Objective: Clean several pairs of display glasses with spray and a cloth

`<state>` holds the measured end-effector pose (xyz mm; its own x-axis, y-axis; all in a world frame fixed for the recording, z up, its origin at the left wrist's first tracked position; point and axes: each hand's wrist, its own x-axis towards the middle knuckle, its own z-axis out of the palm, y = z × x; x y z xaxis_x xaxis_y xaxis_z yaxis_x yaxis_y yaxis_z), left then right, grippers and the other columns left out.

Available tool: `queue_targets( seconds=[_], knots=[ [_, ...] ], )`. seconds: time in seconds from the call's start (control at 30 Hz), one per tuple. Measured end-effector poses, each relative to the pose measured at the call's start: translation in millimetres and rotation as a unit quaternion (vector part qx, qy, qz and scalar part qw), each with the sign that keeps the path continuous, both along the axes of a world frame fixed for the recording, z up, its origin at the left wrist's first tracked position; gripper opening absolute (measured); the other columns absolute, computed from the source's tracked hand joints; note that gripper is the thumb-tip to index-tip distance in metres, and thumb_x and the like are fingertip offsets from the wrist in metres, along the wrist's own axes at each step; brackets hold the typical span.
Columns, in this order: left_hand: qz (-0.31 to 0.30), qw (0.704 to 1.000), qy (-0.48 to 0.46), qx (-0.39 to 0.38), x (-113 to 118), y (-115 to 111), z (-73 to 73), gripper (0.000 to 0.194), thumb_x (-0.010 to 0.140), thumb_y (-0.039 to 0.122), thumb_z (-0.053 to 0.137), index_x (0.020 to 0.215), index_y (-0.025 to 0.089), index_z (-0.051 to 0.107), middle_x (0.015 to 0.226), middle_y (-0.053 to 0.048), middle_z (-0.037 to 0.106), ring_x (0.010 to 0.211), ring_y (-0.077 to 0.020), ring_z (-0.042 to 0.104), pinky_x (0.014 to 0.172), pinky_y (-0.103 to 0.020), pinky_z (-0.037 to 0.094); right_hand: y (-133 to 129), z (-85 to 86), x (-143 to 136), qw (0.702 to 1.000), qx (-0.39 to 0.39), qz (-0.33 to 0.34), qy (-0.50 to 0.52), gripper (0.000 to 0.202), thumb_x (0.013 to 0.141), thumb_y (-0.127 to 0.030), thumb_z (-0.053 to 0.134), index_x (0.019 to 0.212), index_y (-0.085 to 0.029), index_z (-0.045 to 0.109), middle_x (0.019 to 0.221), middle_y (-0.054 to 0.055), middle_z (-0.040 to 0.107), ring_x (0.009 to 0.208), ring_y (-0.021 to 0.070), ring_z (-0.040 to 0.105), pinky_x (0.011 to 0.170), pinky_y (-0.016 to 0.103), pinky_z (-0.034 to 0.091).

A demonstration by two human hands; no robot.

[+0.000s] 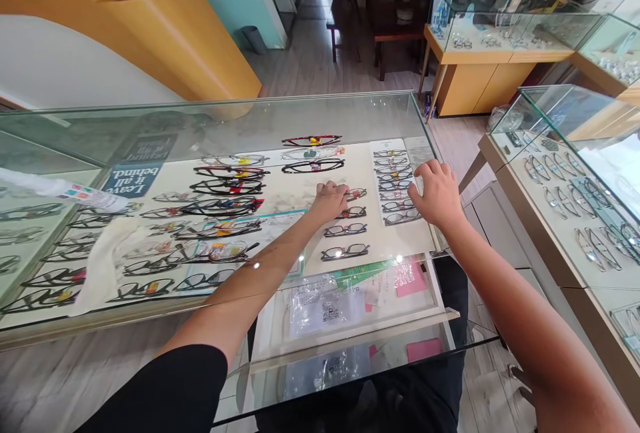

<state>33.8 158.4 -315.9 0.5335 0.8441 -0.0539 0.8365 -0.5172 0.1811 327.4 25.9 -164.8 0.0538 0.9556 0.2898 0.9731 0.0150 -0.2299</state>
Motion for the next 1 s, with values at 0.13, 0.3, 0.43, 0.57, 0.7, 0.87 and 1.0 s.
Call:
queue_targets(
  seconds=[0.13,0.3,0.43,0.57,0.7,0.87,1.0],
  knots=[
    [0.011,1.0,0.008,0.022,0,9,-6.5,0.04,0.104,0.041,0.072,0.138,0.019,0.068,0.142,-0.013,0.069,0.127,-0.0291,0.069,0.107,-0.054,0.061,1,-2.2,1,1.0,0.002,-0.001,0.004,0.022,0.099,-0.036,0.054,0.11,-0.021,0.066,0.12,0.018,0.07,0.109,0.039,0.06,0.091,0.052,0.049],
    [0.012,0.999,0.011,0.029,1,14,-14.3,0.04,0.104,0.04,0.073,0.138,0.02,0.068,0.141,-0.013,0.069,0.125,-0.0288,0.07,0.104,-0.053,0.063,3,-4.8,1,1.0,0.016,0.007,0.01,0.02,0.099,-0.035,0.054,0.109,-0.023,0.066,0.118,0.017,0.07,0.109,0.0387,0.058,0.091,0.051,0.048],
    [0.002,0.999,0.015,0.031,1,16,-17.1,0.039,0.104,0.04,0.073,0.137,0.02,0.068,0.14,-0.013,0.07,0.124,-0.0283,0.07,0.104,-0.052,0.063,3,-4.9,1,1.0,0.013,0.003,0.006,0.02,0.099,-0.034,0.054,0.108,-0.022,0.066,0.119,0.017,0.07,0.109,0.0385,0.058,0.093,0.052,0.048],
    [-0.004,0.999,0.017,0.032,-1,18,-17.0,0.039,0.104,0.04,0.073,0.137,0.02,0.068,0.14,-0.013,0.07,0.124,-0.0284,0.07,0.104,-0.052,0.063,4,-5.0,1,1.0,0.017,0.005,0.006,0.02,0.099,-0.035,0.054,0.108,-0.022,0.066,0.118,0.017,0.07,0.109,0.0385,0.059,0.091,0.052,0.048],
    [0.001,0.999,0.016,0.028,-1,20,-16.7,0.04,0.104,0.04,0.073,0.137,0.019,0.068,0.14,-0.013,0.07,0.124,-0.0285,0.07,0.104,-0.052,0.063,4,-4.8,1,1.0,0.022,0.008,0.006,0.019,0.098,-0.034,0.055,0.108,-0.023,0.066,0.117,0.017,0.07,0.108,0.0383,0.059,0.089,0.051,0.048],
    [0.014,1.0,0.009,0.025,0,19,-16.8,0.04,0.105,0.041,0.072,0.138,0.019,0.068,0.141,-0.013,0.069,0.123,-0.0276,0.07,0.104,-0.051,0.063,4,-3.8,1,1.0,0.015,0.005,0.004,0.018,0.098,-0.034,0.055,0.108,-0.022,0.066,0.118,0.017,0.07,0.109,0.0382,0.06,0.091,0.051,0.049],
    [0.019,0.999,0.011,0.029,1,17,-15.7,0.04,0.104,0.041,0.072,0.138,0.019,0.068,0.141,-0.013,0.069,0.123,-0.0278,0.07,0.104,-0.052,0.063,5,-3.6,1,1.0,0.017,0.005,0.003,0.018,0.098,-0.034,0.055,0.107,-0.022,0.066,0.118,0.017,0.07,0.108,0.038,0.059,0.092,0.051,0.049]
  ],
)
